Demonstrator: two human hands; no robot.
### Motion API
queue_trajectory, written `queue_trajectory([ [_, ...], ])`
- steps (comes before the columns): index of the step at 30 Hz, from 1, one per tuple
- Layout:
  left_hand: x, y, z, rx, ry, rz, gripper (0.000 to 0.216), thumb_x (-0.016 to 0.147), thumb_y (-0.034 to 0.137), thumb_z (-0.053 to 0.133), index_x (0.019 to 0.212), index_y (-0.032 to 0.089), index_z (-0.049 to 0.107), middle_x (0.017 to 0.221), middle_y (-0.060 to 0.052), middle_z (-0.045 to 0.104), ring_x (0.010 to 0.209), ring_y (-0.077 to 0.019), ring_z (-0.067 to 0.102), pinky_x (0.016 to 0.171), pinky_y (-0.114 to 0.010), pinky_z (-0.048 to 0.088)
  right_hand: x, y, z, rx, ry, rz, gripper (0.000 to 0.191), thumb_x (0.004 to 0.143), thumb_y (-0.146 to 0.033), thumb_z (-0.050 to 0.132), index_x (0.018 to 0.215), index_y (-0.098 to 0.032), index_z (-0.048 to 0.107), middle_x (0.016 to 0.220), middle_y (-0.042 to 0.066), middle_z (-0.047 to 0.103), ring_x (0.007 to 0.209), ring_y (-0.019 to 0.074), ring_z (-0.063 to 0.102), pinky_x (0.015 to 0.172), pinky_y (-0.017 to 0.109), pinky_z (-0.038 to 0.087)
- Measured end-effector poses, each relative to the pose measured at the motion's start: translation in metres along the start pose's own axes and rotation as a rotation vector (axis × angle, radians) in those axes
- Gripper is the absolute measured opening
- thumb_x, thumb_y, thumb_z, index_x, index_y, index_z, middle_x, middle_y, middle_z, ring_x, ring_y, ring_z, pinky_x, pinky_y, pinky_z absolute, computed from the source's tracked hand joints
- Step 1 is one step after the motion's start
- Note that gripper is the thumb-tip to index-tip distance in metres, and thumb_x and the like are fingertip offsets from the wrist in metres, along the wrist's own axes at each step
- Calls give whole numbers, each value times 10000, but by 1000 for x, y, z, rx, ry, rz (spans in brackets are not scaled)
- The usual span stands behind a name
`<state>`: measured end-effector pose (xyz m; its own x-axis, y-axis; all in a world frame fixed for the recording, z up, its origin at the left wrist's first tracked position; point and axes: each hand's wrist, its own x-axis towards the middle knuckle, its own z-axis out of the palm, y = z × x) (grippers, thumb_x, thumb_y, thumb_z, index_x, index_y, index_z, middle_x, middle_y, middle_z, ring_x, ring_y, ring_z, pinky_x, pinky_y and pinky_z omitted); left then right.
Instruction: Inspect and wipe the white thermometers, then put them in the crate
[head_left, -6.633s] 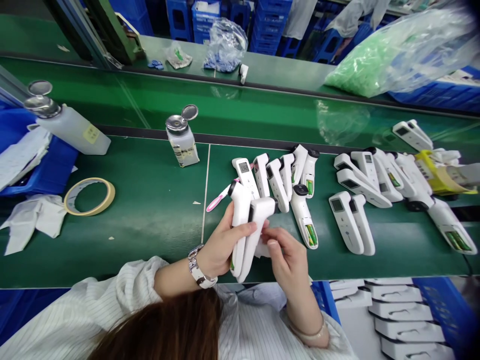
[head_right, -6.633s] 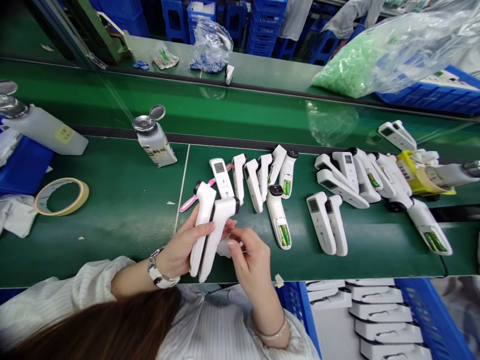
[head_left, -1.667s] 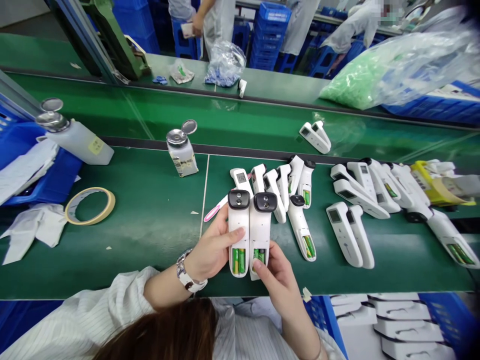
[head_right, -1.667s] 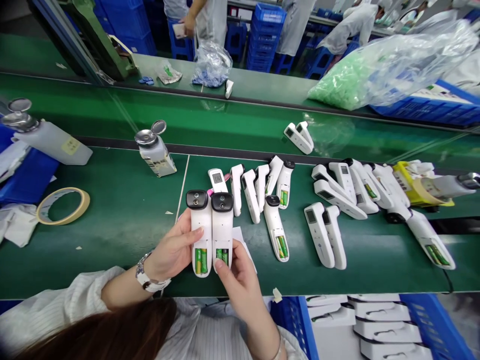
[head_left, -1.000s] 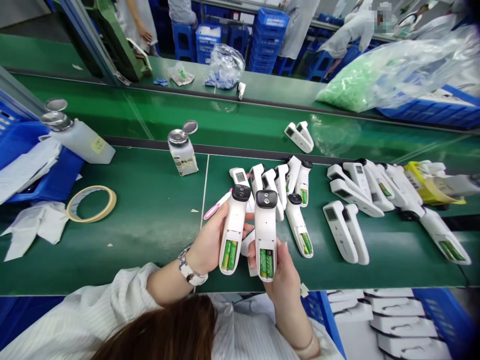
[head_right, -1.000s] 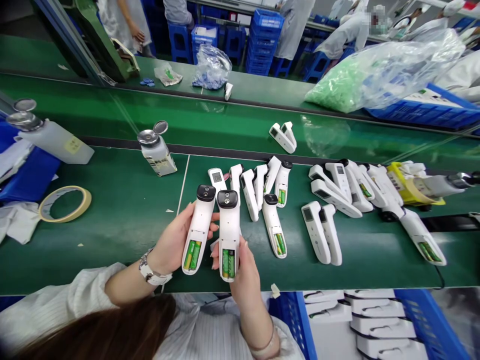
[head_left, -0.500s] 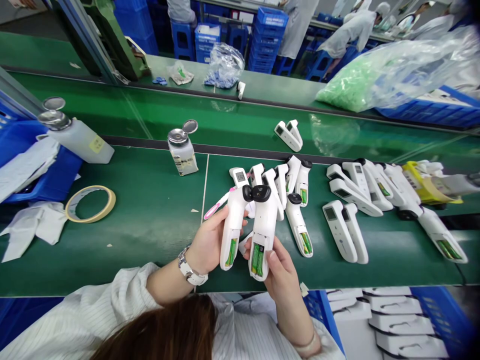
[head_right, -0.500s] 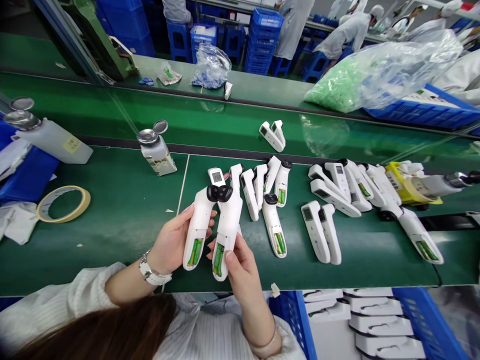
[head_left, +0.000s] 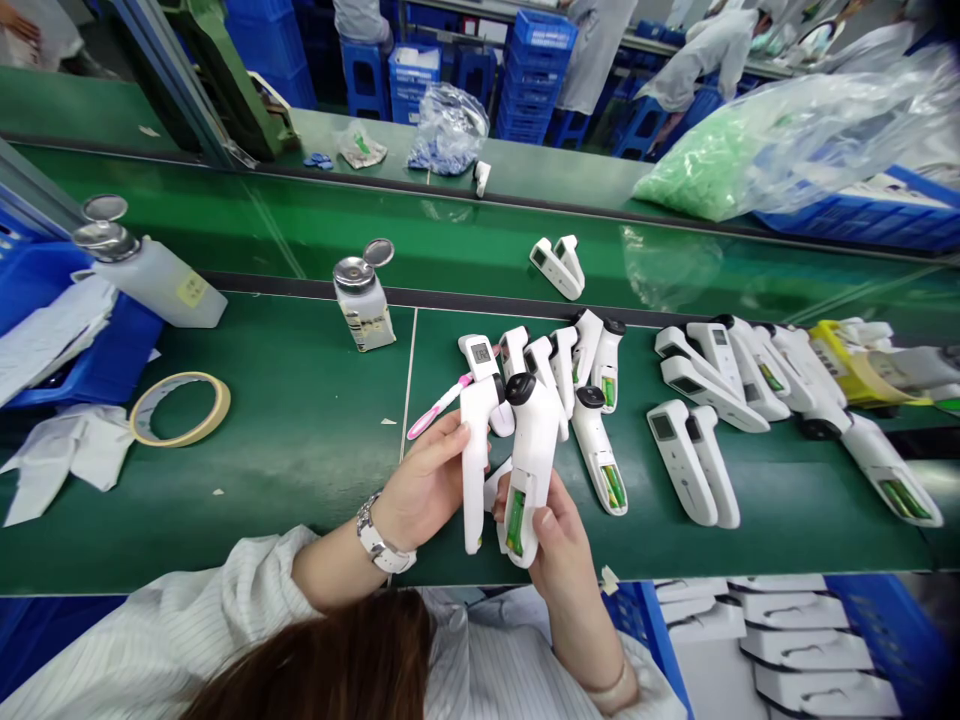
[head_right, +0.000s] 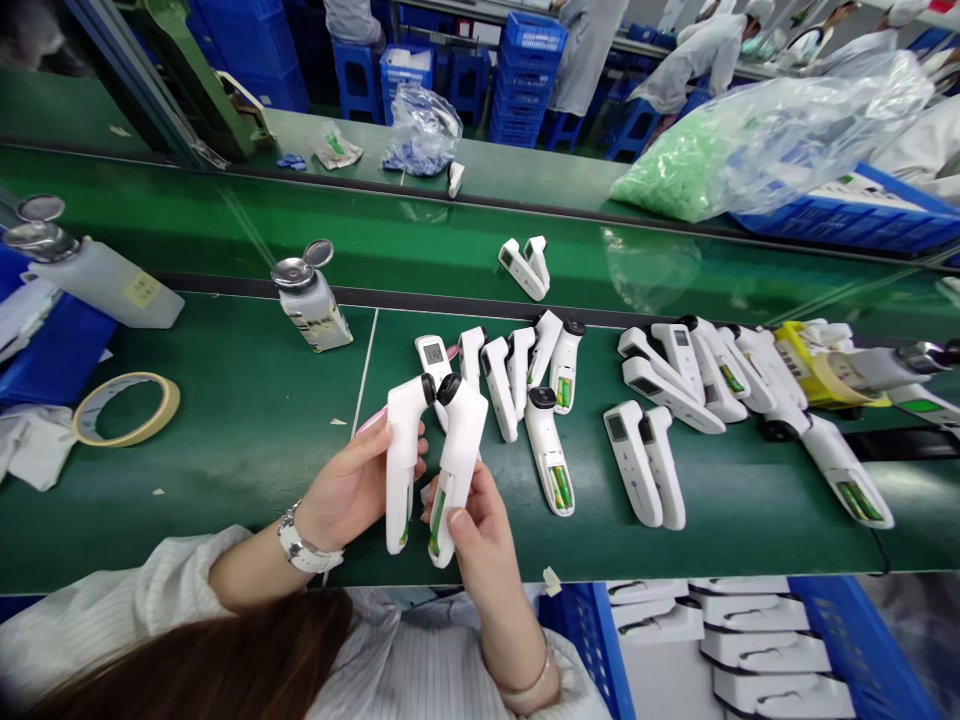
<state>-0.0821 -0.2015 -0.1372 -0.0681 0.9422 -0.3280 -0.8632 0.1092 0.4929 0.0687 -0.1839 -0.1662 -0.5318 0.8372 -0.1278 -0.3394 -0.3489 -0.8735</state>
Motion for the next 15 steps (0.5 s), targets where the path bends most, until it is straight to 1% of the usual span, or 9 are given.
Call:
queue_trajectory([
  [4, 0, -1, -1, -3, -11, -3, 154, 815, 222, 580, 948, 176, 642, 810, -16, 583, 745, -101, 557, 700, -231, 494, 0, -2, 1, 3, 13, 17, 410, 737, -501, 657, 1035, -238, 554, 804, 15, 579, 667, 148, 503, 593, 267, 443],
  [10, -2, 0, 0, -1, -38, 1, 145, 811, 220, 578, 929, 170, 647, 837, -21, 605, 728, -102, 565, 688, -229, 495, 0, 0, 1, 11, 19, 17, 416, 735, -508, 658, 1035, -242, 546, 786, 7, 579, 672, 150, 510, 587, 262, 451],
  [12, -3, 0, -1, -2, -78, 10, 163, 812, 228, 575, 948, 173, 646, 868, -30, 621, 727, -111, 574, 691, -241, 497, 0, 1, 1, 1, 24, 19, 414, 743, -526, 640, 1037, -247, 556, 768, 5, 577, 647, 149, 512, 561, 260, 450],
  [15, -6, -2, -2, 28, -181, -13, 256, 788, 308, 611, 1004, 174, 642, 855, -49, 652, 678, -138, 592, 627, -265, 504, -1, 0, 4, -98, 8, 36, 410, 781, -548, 580, 1080, -267, 570, 805, 19, 604, 615, 148, 525, 542, 265, 463],
])
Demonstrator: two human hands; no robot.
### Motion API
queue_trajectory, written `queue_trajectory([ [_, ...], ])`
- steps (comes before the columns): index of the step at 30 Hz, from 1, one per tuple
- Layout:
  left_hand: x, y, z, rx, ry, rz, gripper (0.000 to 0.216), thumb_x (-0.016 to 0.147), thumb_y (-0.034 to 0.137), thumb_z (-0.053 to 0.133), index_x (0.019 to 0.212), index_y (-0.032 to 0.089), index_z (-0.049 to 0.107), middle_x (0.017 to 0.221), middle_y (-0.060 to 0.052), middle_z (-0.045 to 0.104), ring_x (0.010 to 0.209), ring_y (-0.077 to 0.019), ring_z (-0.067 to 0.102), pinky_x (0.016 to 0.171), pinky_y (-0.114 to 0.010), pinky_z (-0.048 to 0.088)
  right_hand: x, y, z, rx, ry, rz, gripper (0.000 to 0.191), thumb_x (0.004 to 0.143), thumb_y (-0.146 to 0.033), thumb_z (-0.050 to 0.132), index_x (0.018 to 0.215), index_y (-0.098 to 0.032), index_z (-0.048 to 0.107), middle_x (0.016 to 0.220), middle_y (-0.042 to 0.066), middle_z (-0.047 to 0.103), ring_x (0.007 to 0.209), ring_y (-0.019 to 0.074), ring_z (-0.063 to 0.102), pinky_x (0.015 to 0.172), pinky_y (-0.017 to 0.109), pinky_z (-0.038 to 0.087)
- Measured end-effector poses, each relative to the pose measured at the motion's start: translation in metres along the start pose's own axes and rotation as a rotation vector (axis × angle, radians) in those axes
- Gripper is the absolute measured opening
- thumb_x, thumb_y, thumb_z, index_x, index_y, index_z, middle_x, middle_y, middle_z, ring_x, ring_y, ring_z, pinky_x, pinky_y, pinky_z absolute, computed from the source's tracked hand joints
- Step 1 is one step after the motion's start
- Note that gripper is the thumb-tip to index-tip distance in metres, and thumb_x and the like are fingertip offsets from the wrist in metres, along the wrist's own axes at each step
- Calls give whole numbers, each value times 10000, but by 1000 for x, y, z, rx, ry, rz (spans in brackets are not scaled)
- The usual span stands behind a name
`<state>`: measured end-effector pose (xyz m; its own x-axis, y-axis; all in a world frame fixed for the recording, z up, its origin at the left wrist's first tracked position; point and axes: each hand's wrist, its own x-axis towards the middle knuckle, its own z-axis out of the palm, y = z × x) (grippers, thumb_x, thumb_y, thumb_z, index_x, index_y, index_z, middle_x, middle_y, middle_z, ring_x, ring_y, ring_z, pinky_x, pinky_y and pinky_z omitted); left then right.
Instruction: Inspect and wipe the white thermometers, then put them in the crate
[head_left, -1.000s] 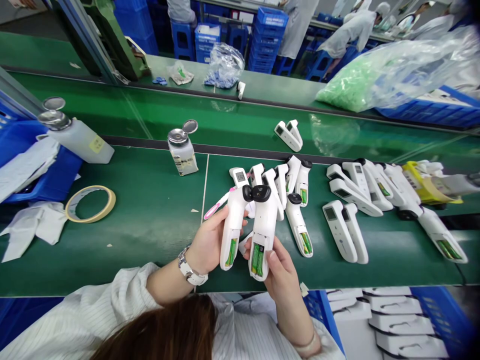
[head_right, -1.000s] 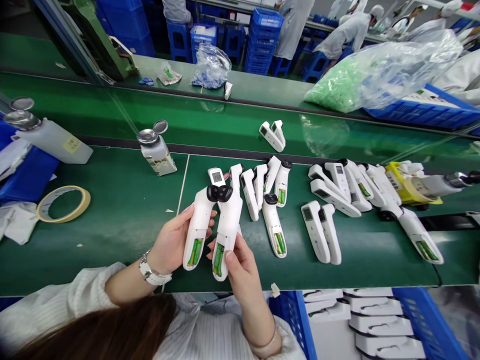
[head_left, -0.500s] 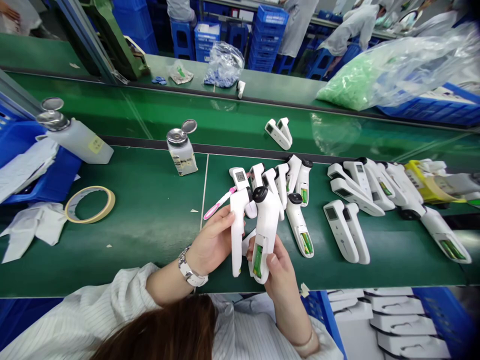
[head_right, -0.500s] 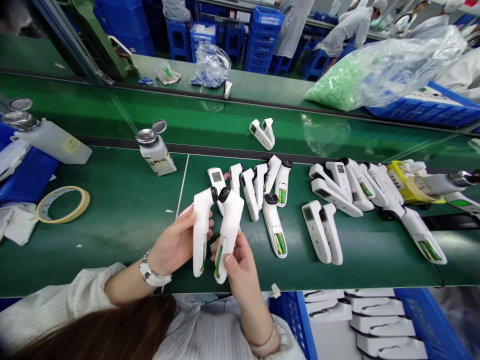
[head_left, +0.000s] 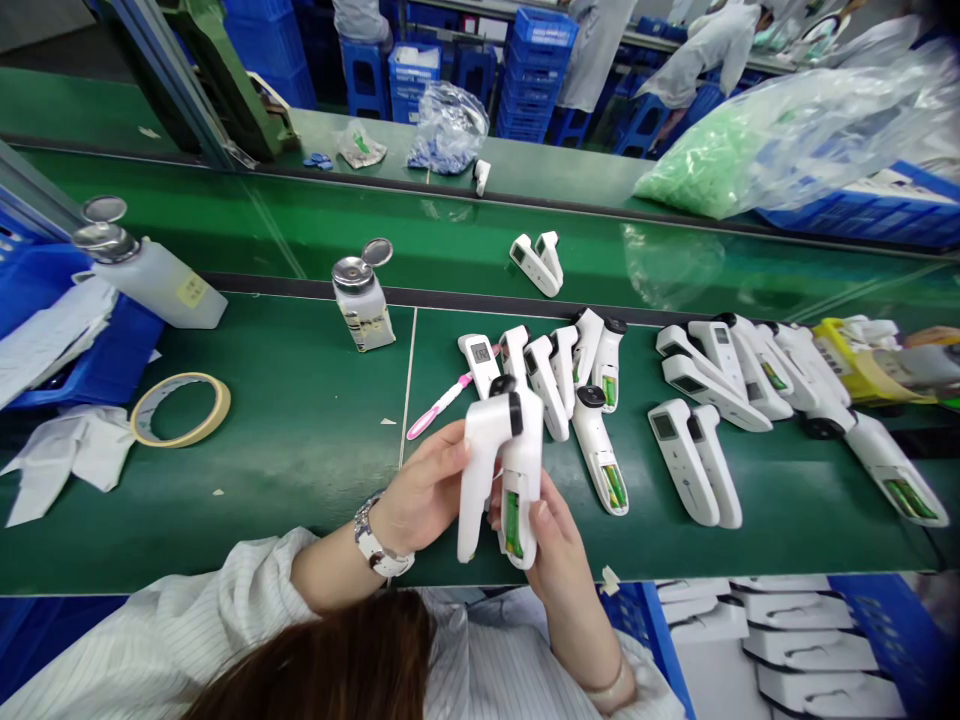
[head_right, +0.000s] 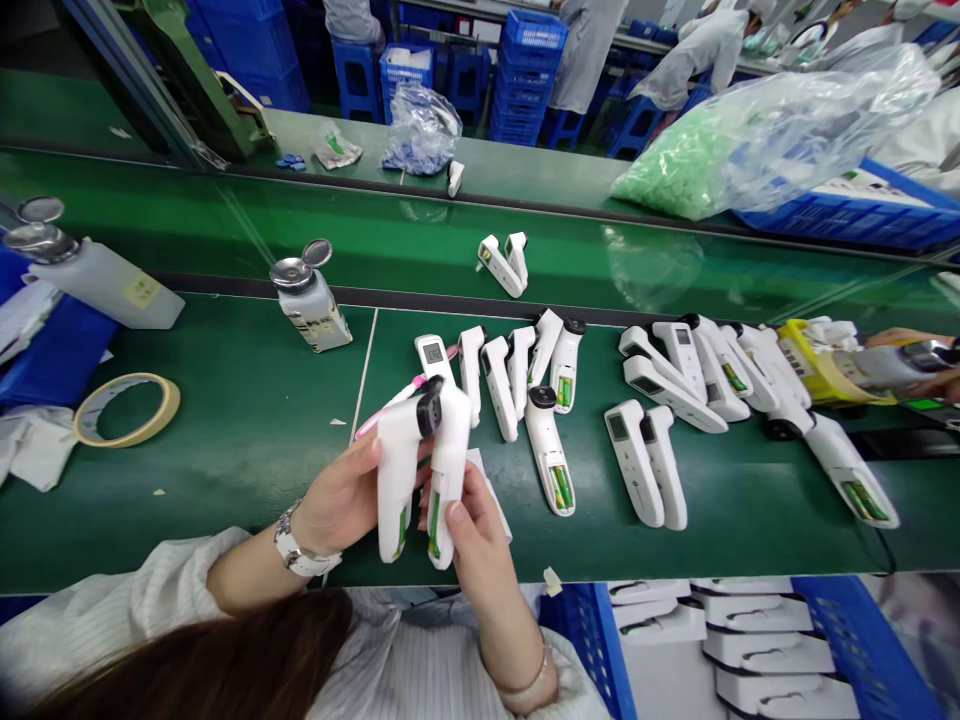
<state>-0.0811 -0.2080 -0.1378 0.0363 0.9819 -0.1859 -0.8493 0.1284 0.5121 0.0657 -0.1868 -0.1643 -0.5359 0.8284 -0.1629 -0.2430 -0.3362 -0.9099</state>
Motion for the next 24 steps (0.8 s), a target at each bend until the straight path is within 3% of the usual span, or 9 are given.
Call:
queue_trajectory([
  [5, -1, -1, 2, 2, 45, -56, 506, 657, 389, 738, 1090, 148, 634, 1070, -110, 667, 916, -227, 622, 802, -328, 517, -5, -9, -10, -532, -114, -115, 353, 899, -414, 456, 1239, -326, 486, 1058, 33, 608, 892, 189, 577, 768, 319, 489],
  [9, 1, 1, 3, -31, 114, -18, 394, 690, 367, 719, 1039, 192, 664, 1114, -79, 661, 998, -212, 600, 869, -311, 490, -6, -6, -40, -1156, -12, -339, 342, 885, -301, 485, 1214, -220, 527, 1130, 115, 539, 1039, 277, 490, 868, 449, 424],
  [11, 2, 1, 2, -24, 157, 0, 319, 718, 365, 693, 990, 198, 678, 1129, -66, 654, 1008, -210, 592, 875, -316, 483, -5, -5, -53, -1316, -21, -384, 307, 859, -272, 531, 1146, -174, 582, 1096, 139, 541, 994, 291, 497, 828, 460, 434],
  [14, 4, 0, 0, 15, 202, 6, 255, 743, 351, 671, 943, 194, 682, 1116, -54, 653, 1013, -211, 581, 833, -303, 488, -2, -14, -55, -1237, -1, -405, 184, 875, -201, 510, 1020, -169, 618, 929, 87, 569, 830, 200, 556, 719, 342, 468],
  [17, 5, -1, 1, 63, 244, 43, 252, 728, 322, 691, 943, 190, 678, 1077, -49, 655, 988, -190, 576, 800, -264, 474, 3, -32, -38, -1060, 44, -489, 159, 867, -142, 519, 987, -205, 603, 913, 43, 554, 809, 147, 550, 684, 266, 449],
  [21, 5, -2, 2, 132, 290, 83, 316, 718, 372, 694, 972, 187, 664, 854, -26, 666, 723, -117, 565, 661, -224, 453, 7, -45, -14, -994, -268, -531, 294, 855, -90, 475, 1104, -221, 562, 931, 48, 486, 793, 147, 520, 666, 277, 444],
  [24, 5, -1, 3, 151, 321, 128, 255, 704, 362, 708, 889, 189, 672, 729, 21, 623, 624, -73, 504, 592, -183, 404, 0, -47, -18, -1126, -513, -352, 293, 832, -87, 452, 1062, -206, 592, 850, 37, 459, 719, 150, 503, 625, 293, 430],
])
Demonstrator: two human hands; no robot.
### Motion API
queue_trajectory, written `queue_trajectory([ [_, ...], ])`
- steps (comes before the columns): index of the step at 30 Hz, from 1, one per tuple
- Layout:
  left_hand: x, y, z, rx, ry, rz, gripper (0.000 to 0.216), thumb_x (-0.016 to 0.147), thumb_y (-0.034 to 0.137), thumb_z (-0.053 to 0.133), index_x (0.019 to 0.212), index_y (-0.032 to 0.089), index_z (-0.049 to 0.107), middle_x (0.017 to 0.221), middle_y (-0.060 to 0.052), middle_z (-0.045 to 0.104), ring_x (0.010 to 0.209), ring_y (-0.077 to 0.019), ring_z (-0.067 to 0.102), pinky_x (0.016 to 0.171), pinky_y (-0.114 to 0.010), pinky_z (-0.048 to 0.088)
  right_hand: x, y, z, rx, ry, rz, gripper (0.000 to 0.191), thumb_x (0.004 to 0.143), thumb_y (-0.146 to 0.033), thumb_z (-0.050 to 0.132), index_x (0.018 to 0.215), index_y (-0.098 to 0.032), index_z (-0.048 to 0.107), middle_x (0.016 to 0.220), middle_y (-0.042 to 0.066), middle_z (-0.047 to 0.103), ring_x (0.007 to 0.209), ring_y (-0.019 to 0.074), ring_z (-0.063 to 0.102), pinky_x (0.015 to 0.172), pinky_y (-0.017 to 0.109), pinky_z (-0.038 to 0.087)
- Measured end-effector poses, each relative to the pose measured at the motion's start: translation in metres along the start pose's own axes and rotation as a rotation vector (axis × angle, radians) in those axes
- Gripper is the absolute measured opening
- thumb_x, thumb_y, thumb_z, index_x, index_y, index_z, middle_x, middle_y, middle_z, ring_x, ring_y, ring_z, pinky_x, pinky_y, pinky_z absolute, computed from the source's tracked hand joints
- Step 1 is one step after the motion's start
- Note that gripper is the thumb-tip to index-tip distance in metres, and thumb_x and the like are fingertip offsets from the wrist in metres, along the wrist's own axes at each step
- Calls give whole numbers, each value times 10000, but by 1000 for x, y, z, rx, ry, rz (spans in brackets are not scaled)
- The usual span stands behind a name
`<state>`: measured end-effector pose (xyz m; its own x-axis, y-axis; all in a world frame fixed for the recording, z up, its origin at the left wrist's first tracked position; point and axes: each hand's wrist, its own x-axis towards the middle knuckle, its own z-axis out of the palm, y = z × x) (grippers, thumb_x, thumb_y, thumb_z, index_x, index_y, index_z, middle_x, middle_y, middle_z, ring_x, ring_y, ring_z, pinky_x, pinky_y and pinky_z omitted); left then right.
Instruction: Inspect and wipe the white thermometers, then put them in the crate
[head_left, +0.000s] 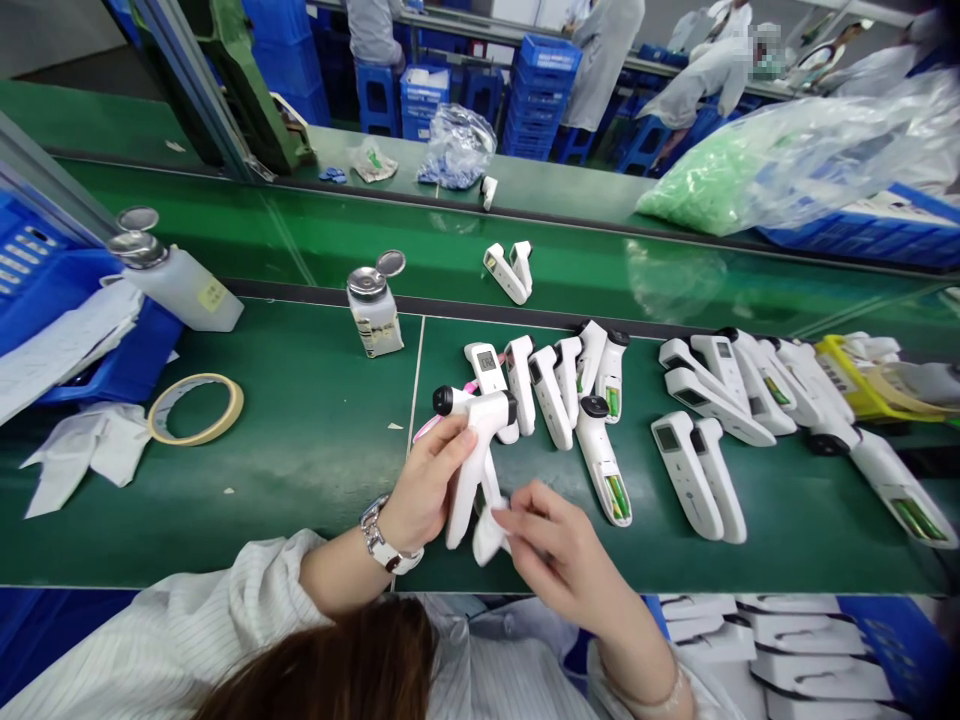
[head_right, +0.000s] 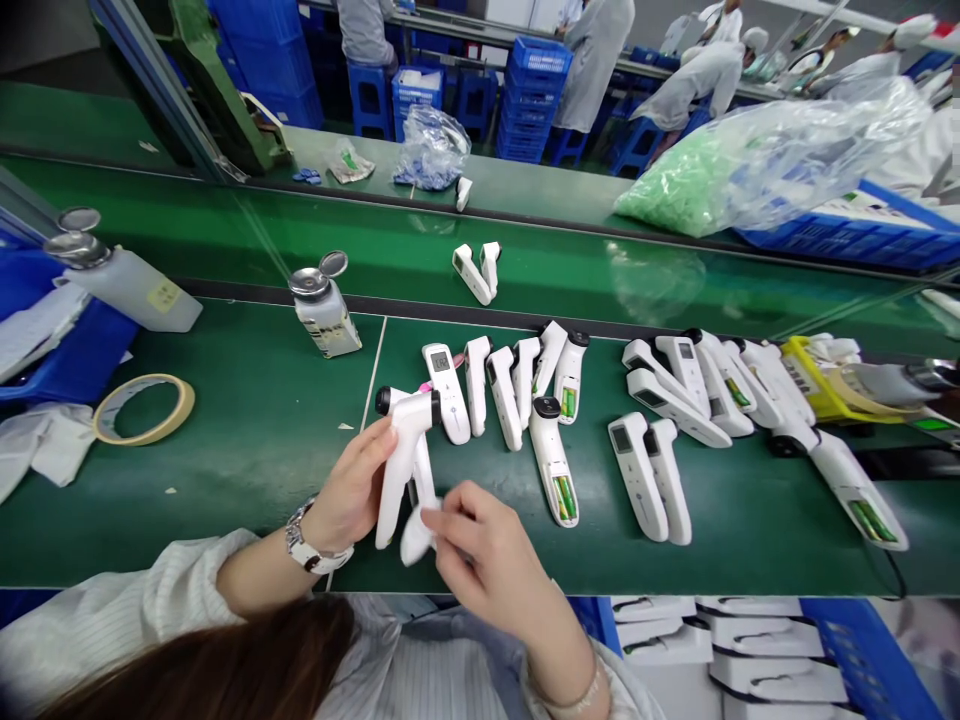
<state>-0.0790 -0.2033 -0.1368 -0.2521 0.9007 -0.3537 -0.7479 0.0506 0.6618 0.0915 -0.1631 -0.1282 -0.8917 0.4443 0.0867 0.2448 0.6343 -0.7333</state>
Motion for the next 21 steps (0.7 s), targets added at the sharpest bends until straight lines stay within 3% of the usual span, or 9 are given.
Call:
queue_trajectory([
  [2, 0, 1, 0, 2, 11, 12, 259, 700, 365, 710, 886, 189, 673, 711, 28, 609, 609, -66, 483, 590, -180, 390, -12, 5, -4, -59, -181, 91, 259, 810, -79, 446, 951, -203, 624, 778, 20, 455, 671, 149, 500, 592, 295, 414],
  [4, -1, 2, 0, 4, 11, -1, 303, 695, 391, 707, 908, 180, 671, 716, 19, 609, 601, -72, 476, 592, -193, 389, -22, 12, -8, -91, -213, 190, 244, 819, -83, 427, 904, -198, 625, 754, 16, 461, 653, 147, 506, 585, 297, 417],
  [10, -1, 2, 0, 20, 19, -39, 342, 699, 416, 698, 954, 190, 662, 803, -10, 626, 756, -122, 539, 662, -209, 414, -24, 27, -3, -226, 327, 241, 254, 871, -192, 467, 1107, -208, 559, 1118, 101, 501, 1034, 246, 498, 848, 428, 432],
  [14, 0, 2, 1, 46, 20, -40, 348, 716, 416, 681, 985, 196, 660, 802, -15, 631, 776, -133, 543, 678, -219, 416, -14, 21, 9, -98, 353, 160, 316, 880, -165, 472, 1181, -252, 516, 1207, 89, 464, 1118, 226, 478, 911, 399, 436],
  [16, 0, 2, 1, 64, 19, -33, 315, 720, 413, 676, 943, 192, 665, 779, -7, 619, 722, -117, 523, 657, -216, 409, -10, 24, 12, -200, 336, 153, 336, 866, -182, 507, 1198, -231, 513, 1233, 115, 446, 1134, 264, 459, 914, 439, 432],
  [18, 1, 2, 0, 86, 26, -21, 272, 725, 404, 673, 892, 190, 664, 751, 7, 597, 671, -96, 492, 631, -206, 397, -7, 29, 12, -322, 308, 202, 278, 861, -201, 522, 1136, -190, 563, 1131, 138, 499, 1039, 286, 502, 847, 469, 454],
  [21, 1, 1, -1, 133, 35, 13, 230, 739, 383, 665, 876, 199, 656, 728, 22, 568, 657, -88, 469, 612, -196, 378, -3, 30, 11, -222, 360, 217, 167, 875, -177, 504, 1005, -183, 608, 905, 84, 540, 820, 206, 560, 696, 358, 492],
])
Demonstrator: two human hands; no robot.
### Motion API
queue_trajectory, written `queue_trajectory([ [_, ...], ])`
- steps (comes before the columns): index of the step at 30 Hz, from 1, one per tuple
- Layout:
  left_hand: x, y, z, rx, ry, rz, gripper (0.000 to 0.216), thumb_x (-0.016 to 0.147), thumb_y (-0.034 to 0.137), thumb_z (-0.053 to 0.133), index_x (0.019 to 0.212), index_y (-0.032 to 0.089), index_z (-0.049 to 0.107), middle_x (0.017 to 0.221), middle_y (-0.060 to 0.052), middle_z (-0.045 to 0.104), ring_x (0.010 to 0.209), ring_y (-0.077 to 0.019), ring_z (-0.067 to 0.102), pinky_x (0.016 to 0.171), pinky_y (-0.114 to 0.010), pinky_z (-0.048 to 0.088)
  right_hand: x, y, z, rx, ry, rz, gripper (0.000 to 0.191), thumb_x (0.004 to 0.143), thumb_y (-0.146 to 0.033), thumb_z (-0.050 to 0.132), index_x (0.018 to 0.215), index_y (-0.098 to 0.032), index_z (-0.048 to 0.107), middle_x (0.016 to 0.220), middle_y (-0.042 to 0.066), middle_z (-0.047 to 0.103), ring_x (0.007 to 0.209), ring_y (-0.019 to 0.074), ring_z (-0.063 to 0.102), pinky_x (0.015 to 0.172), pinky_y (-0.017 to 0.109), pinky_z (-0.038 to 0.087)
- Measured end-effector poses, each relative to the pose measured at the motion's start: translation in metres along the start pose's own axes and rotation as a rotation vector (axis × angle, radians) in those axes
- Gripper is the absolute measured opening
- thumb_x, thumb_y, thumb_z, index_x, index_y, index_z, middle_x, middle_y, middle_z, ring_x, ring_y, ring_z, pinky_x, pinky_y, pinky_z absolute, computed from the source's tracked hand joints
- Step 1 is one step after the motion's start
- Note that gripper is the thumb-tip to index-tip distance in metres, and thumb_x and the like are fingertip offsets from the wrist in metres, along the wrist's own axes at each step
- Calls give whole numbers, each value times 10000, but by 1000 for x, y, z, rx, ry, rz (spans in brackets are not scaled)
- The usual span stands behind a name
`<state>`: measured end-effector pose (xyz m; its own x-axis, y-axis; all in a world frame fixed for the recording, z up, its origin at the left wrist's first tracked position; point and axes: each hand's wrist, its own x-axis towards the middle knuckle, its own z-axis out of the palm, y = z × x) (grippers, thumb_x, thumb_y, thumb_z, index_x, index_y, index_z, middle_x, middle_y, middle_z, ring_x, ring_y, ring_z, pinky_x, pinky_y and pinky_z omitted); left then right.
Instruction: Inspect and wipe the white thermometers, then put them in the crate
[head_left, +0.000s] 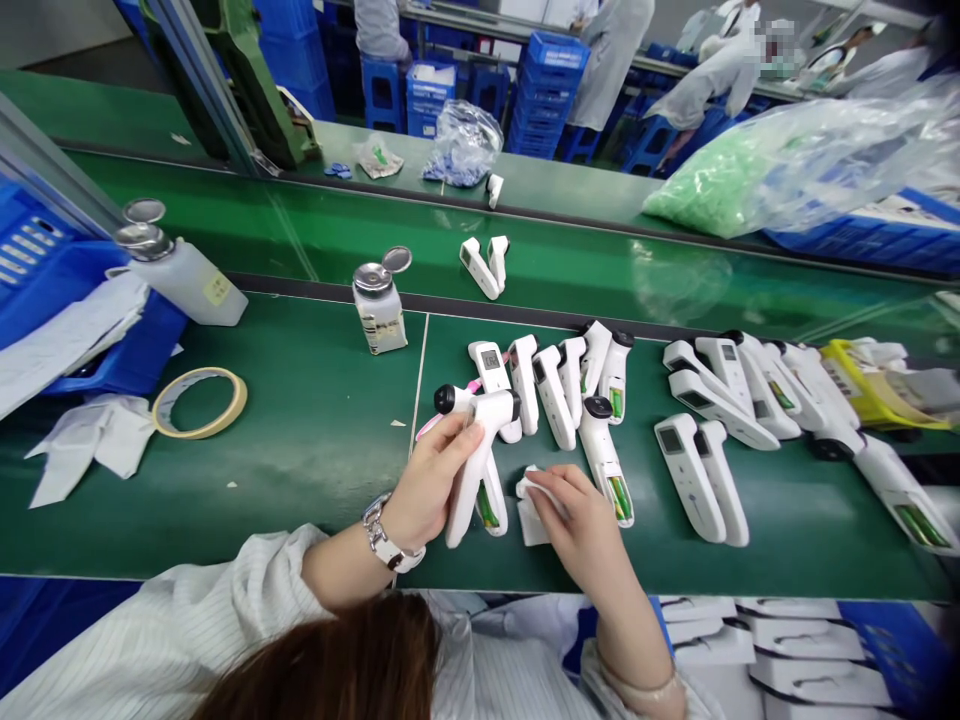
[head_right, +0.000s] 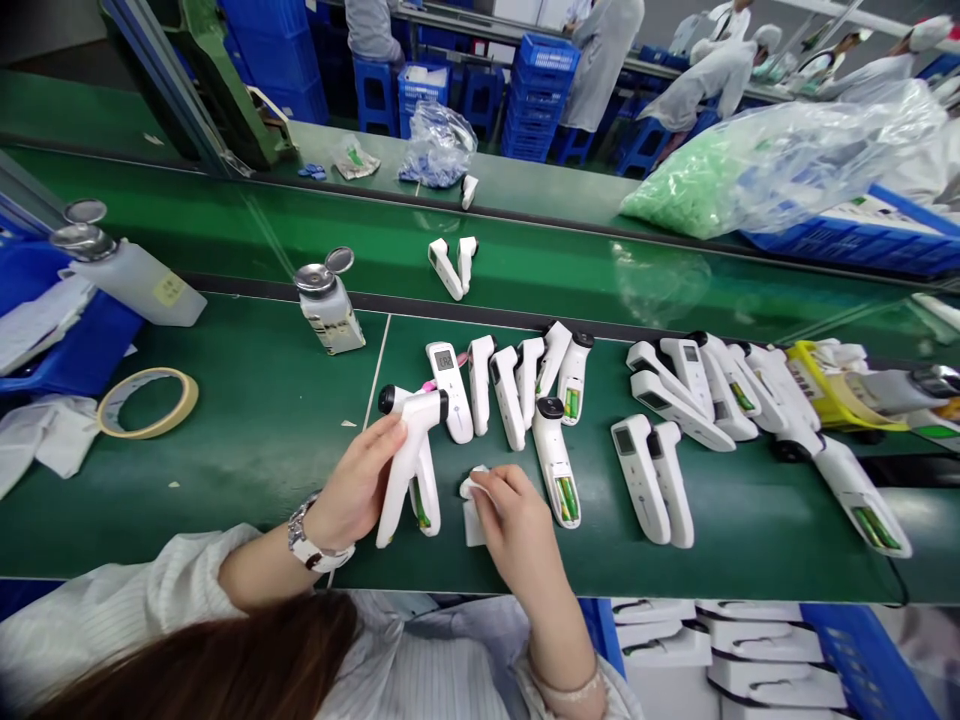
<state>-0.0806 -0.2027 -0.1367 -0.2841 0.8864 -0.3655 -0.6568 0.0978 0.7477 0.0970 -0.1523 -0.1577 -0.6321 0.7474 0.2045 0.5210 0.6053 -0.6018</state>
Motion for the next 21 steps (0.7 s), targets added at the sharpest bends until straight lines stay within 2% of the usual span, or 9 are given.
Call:
queue_trajectory([
  [3, 0, -2, -1, 62, -2, 60, 227, 752, 373, 652, 904, 205, 650, 781, 14, 577, 683, -98, 478, 630, -206, 378, 0, -15, -5, 133, 84, -100, 205, 860, -127, 515, 1029, -215, 590, 931, 63, 516, 799, 160, 553, 648, 282, 477],
  [5, 1, -3, -1, 115, 15, 129, 223, 750, 362, 655, 912, 209, 652, 840, 7, 583, 722, -107, 486, 667, -213, 382, -1, -24, -9, 107, -134, -159, 209, 865, -118, 485, 1004, -222, 602, 901, 55, 507, 766, 158, 545, 639, 285, 472],
  [7, 1, -4, -2, 175, 44, 211, 221, 744, 345, 662, 922, 215, 657, 889, 2, 578, 788, -124, 496, 722, -218, 384, -2, -28, -12, 51, -448, -141, 204, 878, -129, 446, 935, -220, 620, 837, 43, 509, 707, 158, 543, 625, 299, 472],
  [8, 0, -4, -2, 208, 54, 247, 225, 738, 337, 669, 925, 213, 660, 904, -4, 573, 824, -136, 499, 754, -222, 383, -2, -28, -12, 31, -539, -113, 207, 883, -138, 434, 918, -222, 620, 822, 39, 514, 691, 160, 544, 621, 303, 472],
  [9, 0, -5, -3, 240, 58, 277, 234, 731, 333, 675, 929, 209, 662, 912, -11, 568, 853, -148, 502, 781, -229, 383, -1, -26, -12, 31, -544, -91, 201, 887, -148, 431, 919, -223, 614, 825, 39, 522, 696, 163, 549, 630, 308, 474],
  [12, 1, -6, -4, 321, 48, 326, 273, 720, 340, 680, 947, 189, 664, 922, -35, 555, 874, -176, 517, 807, -257, 395, 5, -21, -2, 116, -238, -98, 148, 885, -182, 464, 960, -224, 584, 889, 55, 550, 785, 177, 566, 693, 318, 477],
  [14, 2, -6, -5, 362, 56, 349, 276, 723, 342, 676, 951, 189, 661, 933, -39, 540, 870, -178, 517, 797, -260, 401, 9, -18, 6, 143, -134, -116, 130, 876, -181, 479, 934, -223, 587, 892, 56, 559, 807, 179, 571, 700, 313, 479],
  [19, 6, -7, -6, 403, 110, 389, 267, 734, 338, 668, 968, 211, 651, 966, -31, 519, 909, -171, 504, 833, -250, 384, 3, -10, 3, 39, -417, 3, 160, 872, -159, 463, 871, -225, 609, 854, 37, 556, 752, 174, 583, 677, 312, 489],
  [21, 6, -7, -6, 394, 101, 377, 289, 733, 348, 667, 984, 205, 653, 984, -41, 537, 904, -176, 518, 829, -255, 394, 0, -7, -5, 37, -382, 14, 155, 892, -198, 450, 887, -222, 603, 865, 44, 554, 746, 173, 580, 672, 315, 490],
])
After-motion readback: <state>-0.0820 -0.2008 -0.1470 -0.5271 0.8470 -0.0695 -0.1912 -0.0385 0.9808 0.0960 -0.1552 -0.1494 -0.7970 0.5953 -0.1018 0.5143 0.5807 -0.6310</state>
